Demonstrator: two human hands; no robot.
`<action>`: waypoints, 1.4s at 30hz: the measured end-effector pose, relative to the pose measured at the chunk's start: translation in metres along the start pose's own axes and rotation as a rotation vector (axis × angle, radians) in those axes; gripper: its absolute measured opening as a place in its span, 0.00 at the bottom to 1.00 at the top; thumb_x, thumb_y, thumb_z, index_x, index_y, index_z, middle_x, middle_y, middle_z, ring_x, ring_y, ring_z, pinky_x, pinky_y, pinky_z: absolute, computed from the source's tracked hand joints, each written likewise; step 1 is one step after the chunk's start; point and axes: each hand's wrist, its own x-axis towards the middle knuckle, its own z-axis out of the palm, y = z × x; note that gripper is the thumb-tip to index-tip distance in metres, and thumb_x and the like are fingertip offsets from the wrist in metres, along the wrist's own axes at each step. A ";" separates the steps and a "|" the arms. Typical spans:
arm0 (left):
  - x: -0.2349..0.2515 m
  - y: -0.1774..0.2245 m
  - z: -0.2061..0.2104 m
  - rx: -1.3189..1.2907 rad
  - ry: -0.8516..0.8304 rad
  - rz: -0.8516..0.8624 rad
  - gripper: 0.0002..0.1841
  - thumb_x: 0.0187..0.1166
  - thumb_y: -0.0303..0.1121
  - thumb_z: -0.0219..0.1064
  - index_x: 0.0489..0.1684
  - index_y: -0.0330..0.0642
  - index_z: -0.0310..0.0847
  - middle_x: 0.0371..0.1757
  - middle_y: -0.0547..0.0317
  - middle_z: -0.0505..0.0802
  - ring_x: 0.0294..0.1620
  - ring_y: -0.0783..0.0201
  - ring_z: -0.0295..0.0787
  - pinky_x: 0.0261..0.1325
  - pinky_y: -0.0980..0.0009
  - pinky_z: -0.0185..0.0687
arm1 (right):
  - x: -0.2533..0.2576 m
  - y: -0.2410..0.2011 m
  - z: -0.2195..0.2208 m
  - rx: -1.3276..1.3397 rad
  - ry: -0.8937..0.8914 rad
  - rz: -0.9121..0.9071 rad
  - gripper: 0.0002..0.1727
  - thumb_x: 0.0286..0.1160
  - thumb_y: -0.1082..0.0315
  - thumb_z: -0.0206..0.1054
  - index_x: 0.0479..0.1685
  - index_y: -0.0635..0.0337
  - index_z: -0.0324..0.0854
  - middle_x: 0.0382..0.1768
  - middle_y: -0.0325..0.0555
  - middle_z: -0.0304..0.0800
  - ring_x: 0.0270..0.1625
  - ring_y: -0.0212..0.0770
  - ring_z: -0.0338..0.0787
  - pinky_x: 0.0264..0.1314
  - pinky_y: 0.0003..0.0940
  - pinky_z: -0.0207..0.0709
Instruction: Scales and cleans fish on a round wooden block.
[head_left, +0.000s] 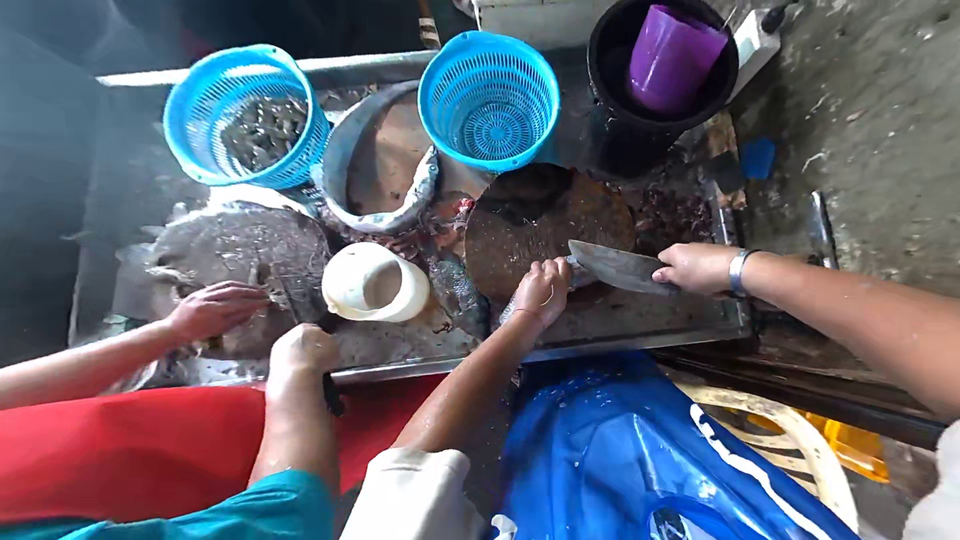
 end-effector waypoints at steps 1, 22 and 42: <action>0.001 -0.001 -0.002 -0.016 -0.005 0.002 0.18 0.87 0.27 0.55 0.74 0.37 0.72 0.62 0.38 0.88 0.65 0.32 0.84 0.54 0.44 0.88 | 0.004 0.000 0.016 0.135 0.003 0.029 0.22 0.94 0.51 0.53 0.52 0.64 0.78 0.26 0.56 0.81 0.21 0.50 0.81 0.24 0.47 0.79; 0.038 -0.020 -0.054 -0.017 -0.077 0.026 0.23 0.85 0.44 0.65 0.75 0.49 0.71 0.65 0.47 0.89 0.52 0.39 0.92 0.49 0.38 0.86 | -0.047 0.015 -0.024 -0.720 0.270 -0.016 0.21 0.93 0.47 0.50 0.56 0.53 0.80 0.37 0.56 0.91 0.47 0.62 0.94 0.46 0.62 0.86; 0.113 -0.040 -0.069 0.090 -0.172 0.265 0.46 0.52 0.58 0.86 0.76 0.53 0.76 0.54 0.42 0.93 0.56 0.36 0.90 0.51 0.32 0.83 | -0.024 -0.105 -0.071 -1.016 0.241 -0.041 0.07 0.83 0.70 0.61 0.49 0.59 0.83 0.34 0.57 0.90 0.45 0.63 0.93 0.45 0.62 0.82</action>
